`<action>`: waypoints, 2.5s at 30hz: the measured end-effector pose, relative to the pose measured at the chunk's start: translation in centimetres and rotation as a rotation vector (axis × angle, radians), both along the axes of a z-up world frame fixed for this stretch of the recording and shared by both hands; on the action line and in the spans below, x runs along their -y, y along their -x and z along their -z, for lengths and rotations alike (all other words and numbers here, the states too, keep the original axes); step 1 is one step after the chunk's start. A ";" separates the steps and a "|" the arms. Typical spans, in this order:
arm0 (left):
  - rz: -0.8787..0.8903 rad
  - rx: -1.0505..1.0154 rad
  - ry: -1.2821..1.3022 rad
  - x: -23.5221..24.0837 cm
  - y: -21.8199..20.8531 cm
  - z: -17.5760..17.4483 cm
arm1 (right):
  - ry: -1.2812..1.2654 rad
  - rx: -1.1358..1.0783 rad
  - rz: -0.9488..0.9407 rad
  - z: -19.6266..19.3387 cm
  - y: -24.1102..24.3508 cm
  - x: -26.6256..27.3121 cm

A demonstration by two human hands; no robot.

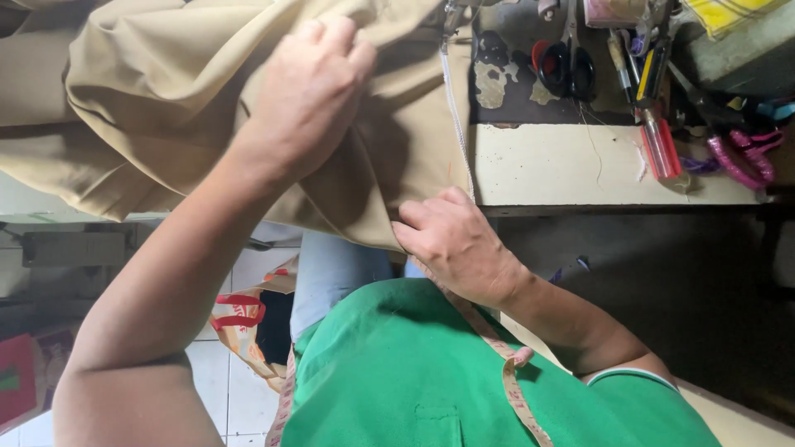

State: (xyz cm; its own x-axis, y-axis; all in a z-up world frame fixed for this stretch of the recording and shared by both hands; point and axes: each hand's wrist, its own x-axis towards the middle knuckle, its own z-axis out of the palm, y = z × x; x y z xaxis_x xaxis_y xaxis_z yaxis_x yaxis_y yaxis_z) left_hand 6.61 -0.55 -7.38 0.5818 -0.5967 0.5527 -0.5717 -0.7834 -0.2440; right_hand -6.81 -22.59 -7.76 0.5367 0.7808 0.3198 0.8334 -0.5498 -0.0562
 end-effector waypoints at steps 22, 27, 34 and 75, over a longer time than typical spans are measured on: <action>0.143 -0.211 0.310 5.9 12.2 0.0 | -0.040 0.248 -0.188 -1.7 -7.9 7.8; 0.084 -0.123 0.368 6.4 12.5 -0.2 | -0.212 0.123 -0.325 -0.2 -9.3 8.6; 0.086 -0.120 0.321 6.3 12.8 0.9 | -0.219 0.129 -0.338 -0.3 -9.5 8.2; 0.126 -0.388 0.346 9.2 16.8 3.8 | -0.265 -0.092 -0.400 0.5 -11.2 8.4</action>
State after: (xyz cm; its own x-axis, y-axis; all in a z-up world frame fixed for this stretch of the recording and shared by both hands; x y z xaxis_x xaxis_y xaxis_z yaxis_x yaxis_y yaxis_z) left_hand -10.15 -9.78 -11.13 0.7185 -0.4958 0.4878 -0.6630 -0.7002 0.2649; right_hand 4.40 -30.97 -8.29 0.2463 0.8297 0.5010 0.9614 -0.1439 -0.2343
